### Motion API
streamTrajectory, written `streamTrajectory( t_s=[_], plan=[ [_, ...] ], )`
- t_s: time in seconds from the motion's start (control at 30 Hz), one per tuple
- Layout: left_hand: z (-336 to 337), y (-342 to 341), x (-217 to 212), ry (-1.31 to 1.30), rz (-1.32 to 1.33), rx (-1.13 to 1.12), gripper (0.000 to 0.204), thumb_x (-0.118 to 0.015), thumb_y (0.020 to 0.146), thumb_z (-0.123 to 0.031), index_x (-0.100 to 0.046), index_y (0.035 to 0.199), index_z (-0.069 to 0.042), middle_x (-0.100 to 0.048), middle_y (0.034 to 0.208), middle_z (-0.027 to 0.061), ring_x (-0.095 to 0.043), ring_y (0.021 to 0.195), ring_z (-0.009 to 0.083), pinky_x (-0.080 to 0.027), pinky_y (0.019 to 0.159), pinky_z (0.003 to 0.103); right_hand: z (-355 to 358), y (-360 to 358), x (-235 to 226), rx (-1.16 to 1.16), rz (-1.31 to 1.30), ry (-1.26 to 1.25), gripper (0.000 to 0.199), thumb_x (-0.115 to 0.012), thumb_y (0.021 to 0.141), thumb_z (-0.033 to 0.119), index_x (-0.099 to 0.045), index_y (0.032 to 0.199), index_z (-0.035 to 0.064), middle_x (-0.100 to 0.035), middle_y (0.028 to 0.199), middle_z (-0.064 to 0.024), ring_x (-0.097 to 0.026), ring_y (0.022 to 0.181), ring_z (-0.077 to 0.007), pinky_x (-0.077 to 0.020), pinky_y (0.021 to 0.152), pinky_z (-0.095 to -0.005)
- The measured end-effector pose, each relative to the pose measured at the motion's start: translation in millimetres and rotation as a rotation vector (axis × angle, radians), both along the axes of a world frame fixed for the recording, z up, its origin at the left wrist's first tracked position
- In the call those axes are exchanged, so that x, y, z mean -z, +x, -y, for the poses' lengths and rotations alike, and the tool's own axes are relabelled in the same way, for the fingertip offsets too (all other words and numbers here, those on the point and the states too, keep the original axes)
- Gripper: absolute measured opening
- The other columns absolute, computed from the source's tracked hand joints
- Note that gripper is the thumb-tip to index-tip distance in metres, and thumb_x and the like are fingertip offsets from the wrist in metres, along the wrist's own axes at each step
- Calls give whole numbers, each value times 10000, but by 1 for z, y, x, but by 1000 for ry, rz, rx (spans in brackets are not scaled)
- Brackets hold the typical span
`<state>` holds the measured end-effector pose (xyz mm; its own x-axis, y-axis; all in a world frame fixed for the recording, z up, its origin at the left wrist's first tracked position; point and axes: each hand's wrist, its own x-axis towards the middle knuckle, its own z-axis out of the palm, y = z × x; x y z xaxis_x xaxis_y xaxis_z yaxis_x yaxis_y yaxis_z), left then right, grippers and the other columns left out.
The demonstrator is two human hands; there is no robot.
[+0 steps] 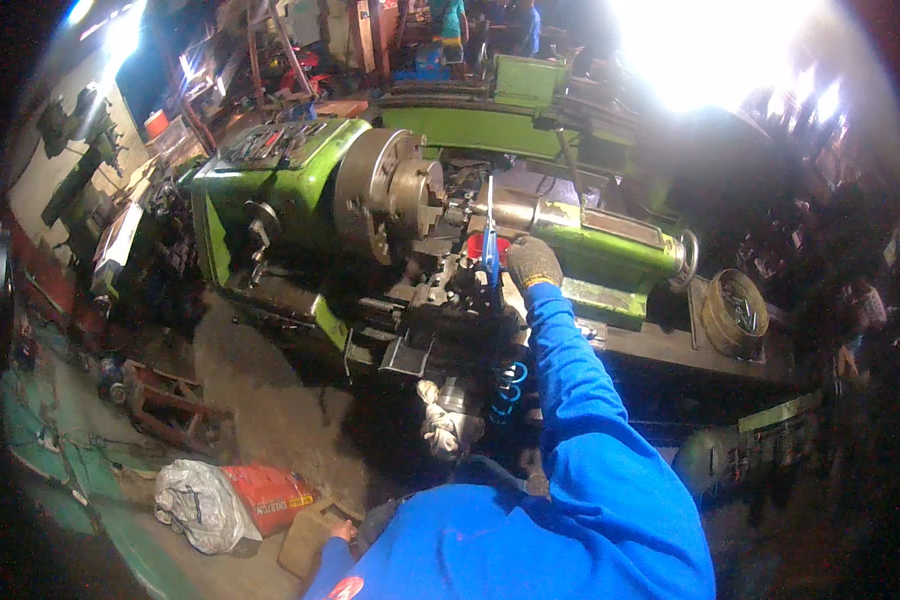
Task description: The person operates a green metal lathe in a workshop, using a wrench to tighten the chuck and adjusting the tool post. They then use a long metal bar to rotate the chuck by hand, checking alignment and securing the workpiece.
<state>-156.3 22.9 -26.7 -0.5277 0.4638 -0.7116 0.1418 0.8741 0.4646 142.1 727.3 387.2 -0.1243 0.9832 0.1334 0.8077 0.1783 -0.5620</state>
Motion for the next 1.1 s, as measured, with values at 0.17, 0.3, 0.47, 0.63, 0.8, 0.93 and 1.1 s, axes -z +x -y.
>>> streamTrajectory(
  t_s=[0.17,0.3,0.47,0.63,0.8,0.93,1.1],
  plan=[
    [-2,22,-9,-74,-263,298,512,-592,1030,-420,-696,1275,18,-757,1130,249,-716,1076,394,-551,979,496,-13,29,24,-264,-767,110,272,-663,964,268,-754,1101,52,-734,961,-117,-691,802,-229,-564,748,-358],
    [7,37,-25,-250,-237,225,552,-632,1001,-457,-698,1317,-9,-703,1323,266,-673,1193,418,-529,1048,509,-48,65,55,62,-553,107,422,-722,941,390,-752,1122,10,-762,1091,-222,-723,1019,-376,-540,924,-449],
    [6,58,-62,-153,-179,-16,442,-674,991,-375,-753,1145,32,-736,1086,211,-699,946,329,-562,852,449,-62,39,32,-105,-138,-143,585,-736,891,552,-741,1226,73,-756,1206,-224,-710,1143,-419,-548,980,-489],
    [-2,84,-94,-127,-6,-402,292,-705,1007,-234,-727,1088,45,-687,875,105,-638,746,191,-556,627,381,-97,15,54,-220,100,-129,421,-732,909,445,-745,1241,186,-766,1175,-159,-719,1116,-393,-569,961,-509],
    [-6,102,-101,196,142,-887,263,-698,1034,-159,-623,1215,16,-651,971,76,-607,774,161,-513,567,372,-102,16,54,-330,217,24,266,-702,920,305,-755,1168,222,-771,1095,-125,-730,1065,-376,-578,908,-524],
    [9,122,-111,25,7,-529,200,-772,996,-200,-752,1115,-40,-651,908,10,-600,765,150,-545,684,374,-112,12,60,-421,208,125,257,-730,898,274,-762,1134,178,-768,1053,-154,-732,1021,-397,-582,857,-533],
    [3,158,-105,-74,-180,-324,350,-790,961,-393,-807,1112,-77,-793,1127,102,-733,1014,239,-578,933,423,-115,-3,48,-437,345,55,204,-668,910,248,-764,1069,163,-764,1045,-167,-736,1021,-400,-580,852,-540]
  ],
)
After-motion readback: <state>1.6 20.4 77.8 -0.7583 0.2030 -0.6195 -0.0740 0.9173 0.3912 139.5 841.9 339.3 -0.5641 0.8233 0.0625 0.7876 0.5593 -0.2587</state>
